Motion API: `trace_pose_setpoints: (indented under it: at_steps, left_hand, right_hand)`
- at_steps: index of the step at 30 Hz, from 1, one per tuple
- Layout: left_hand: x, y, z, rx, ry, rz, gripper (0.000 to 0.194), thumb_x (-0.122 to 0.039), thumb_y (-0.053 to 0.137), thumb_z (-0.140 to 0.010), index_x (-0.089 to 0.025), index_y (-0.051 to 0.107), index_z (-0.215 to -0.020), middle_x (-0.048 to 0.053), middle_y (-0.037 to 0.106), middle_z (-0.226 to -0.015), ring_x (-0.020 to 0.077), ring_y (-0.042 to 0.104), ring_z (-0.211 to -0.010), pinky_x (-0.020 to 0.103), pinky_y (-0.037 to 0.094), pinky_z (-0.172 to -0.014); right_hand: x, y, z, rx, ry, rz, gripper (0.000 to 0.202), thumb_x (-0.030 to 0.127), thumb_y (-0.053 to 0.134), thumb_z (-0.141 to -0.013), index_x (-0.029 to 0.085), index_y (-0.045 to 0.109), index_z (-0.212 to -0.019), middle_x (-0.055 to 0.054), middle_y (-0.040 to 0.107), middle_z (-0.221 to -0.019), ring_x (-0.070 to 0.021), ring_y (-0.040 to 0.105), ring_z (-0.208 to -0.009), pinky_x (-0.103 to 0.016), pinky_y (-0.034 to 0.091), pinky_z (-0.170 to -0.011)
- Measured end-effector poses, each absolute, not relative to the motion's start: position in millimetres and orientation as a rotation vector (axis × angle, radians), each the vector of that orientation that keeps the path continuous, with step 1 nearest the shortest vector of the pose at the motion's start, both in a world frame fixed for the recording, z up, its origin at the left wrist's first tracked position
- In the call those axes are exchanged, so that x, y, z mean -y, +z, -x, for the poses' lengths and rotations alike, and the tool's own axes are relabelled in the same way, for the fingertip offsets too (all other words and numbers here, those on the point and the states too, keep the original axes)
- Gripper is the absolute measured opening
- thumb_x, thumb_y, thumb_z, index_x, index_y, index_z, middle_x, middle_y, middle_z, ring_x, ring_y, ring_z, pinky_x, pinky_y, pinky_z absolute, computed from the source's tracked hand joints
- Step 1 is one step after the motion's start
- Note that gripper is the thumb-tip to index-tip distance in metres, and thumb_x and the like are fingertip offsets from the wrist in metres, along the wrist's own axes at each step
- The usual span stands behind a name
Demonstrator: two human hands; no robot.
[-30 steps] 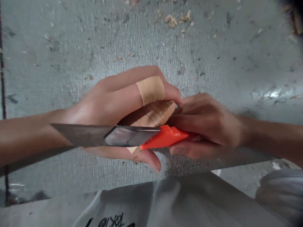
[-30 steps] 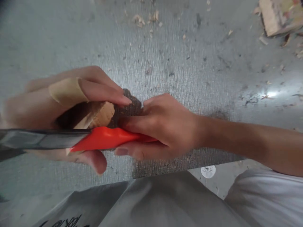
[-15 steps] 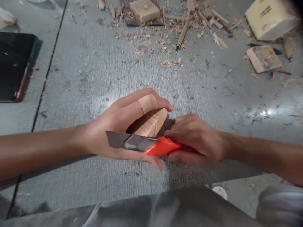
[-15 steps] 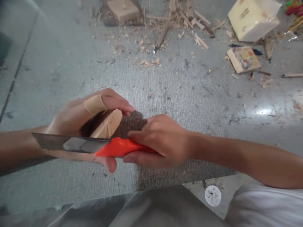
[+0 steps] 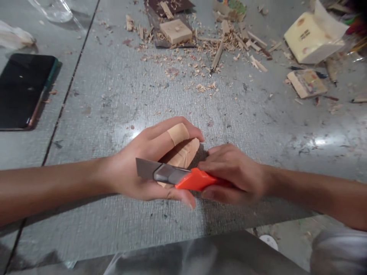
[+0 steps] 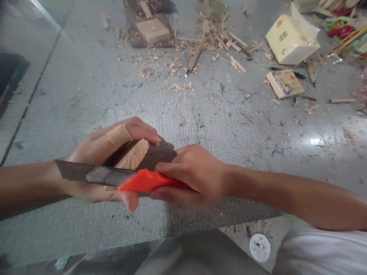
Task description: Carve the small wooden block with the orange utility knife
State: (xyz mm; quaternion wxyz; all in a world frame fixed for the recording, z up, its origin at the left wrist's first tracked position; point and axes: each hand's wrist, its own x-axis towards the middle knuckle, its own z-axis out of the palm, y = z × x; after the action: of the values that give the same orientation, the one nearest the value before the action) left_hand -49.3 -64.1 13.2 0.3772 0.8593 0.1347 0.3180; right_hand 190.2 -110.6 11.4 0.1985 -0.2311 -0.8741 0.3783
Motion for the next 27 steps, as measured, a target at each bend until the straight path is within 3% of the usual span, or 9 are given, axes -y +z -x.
trace_pose_setpoints:
  at_steps: [4,6,11,17,27]
  left_hand:
    - [62.6,13.3,52.3,-0.339,0.874,-2.115,0.087,-0.073,0.088,-0.07,-0.012,0.058,-0.125,0.007,0.066,-0.103,0.019,0.065,-0.084,0.032,0.052,-0.073]
    - [62.2,13.6,52.6,-0.325,0.871,-2.098,0.088,-0.069,0.093,-0.066,-0.01,0.059,-0.122,0.006,0.066,-0.1,0.0169,0.063,-0.082,0.03,0.049,-0.071]
    - [62.6,14.2,50.4,-0.304,0.834,-2.109,0.075,-0.056,0.093,-0.075,-0.009,0.061,-0.124,0.009,0.068,-0.102,0.0191,0.064,-0.085,0.031,0.052,-0.074]
    - [63.9,16.2,48.5,-0.24,0.849,-2.14,0.062,-0.057,0.084,-0.084,-0.013,0.062,-0.123,0.013,0.07,-0.102,0.0238,0.068,-0.089,0.035,0.056,-0.075]
    - [61.7,13.0,49.1,-0.291,0.829,-2.099,0.073,-0.059,0.092,-0.073,-0.018,0.063,-0.125,0.01,0.07,-0.103,0.0234,0.068,-0.086,0.036,0.055,-0.074]
  right_hand:
    - [111.0,14.1,-190.0,2.459,1.067,0.637,0.04,0.049,0.046,-0.108,0.022,0.051,-0.078,0.006,0.051,-0.057,-0.013,0.042,-0.049,-0.031,0.026,-0.058]
    - [111.4,14.9,-189.9,2.476,1.051,0.646,0.042,0.05,0.045,-0.108,0.022,0.05,-0.078,0.005,0.051,-0.057,-0.0131,0.042,-0.049,-0.032,0.026,-0.058]
    - [112.5,13.4,-189.8,2.509,0.998,0.659,0.042,0.049,0.045,-0.109,0.021,0.053,-0.078,0.004,0.054,-0.058,-0.0133,0.041,-0.05,-0.033,0.027,-0.058]
    - [112.0,9.9,-190.1,2.466,1.021,0.639,0.041,0.046,0.047,-0.109,0.02,0.059,-0.081,0.003,0.057,-0.059,-0.0141,0.046,-0.051,-0.033,0.032,-0.06]
    - [113.2,8.8,-191.1,2.485,1.002,0.629,0.037,0.046,0.051,-0.107,0.021,0.054,-0.08,0.005,0.053,-0.06,-0.0134,0.043,-0.052,-0.033,0.028,-0.059]
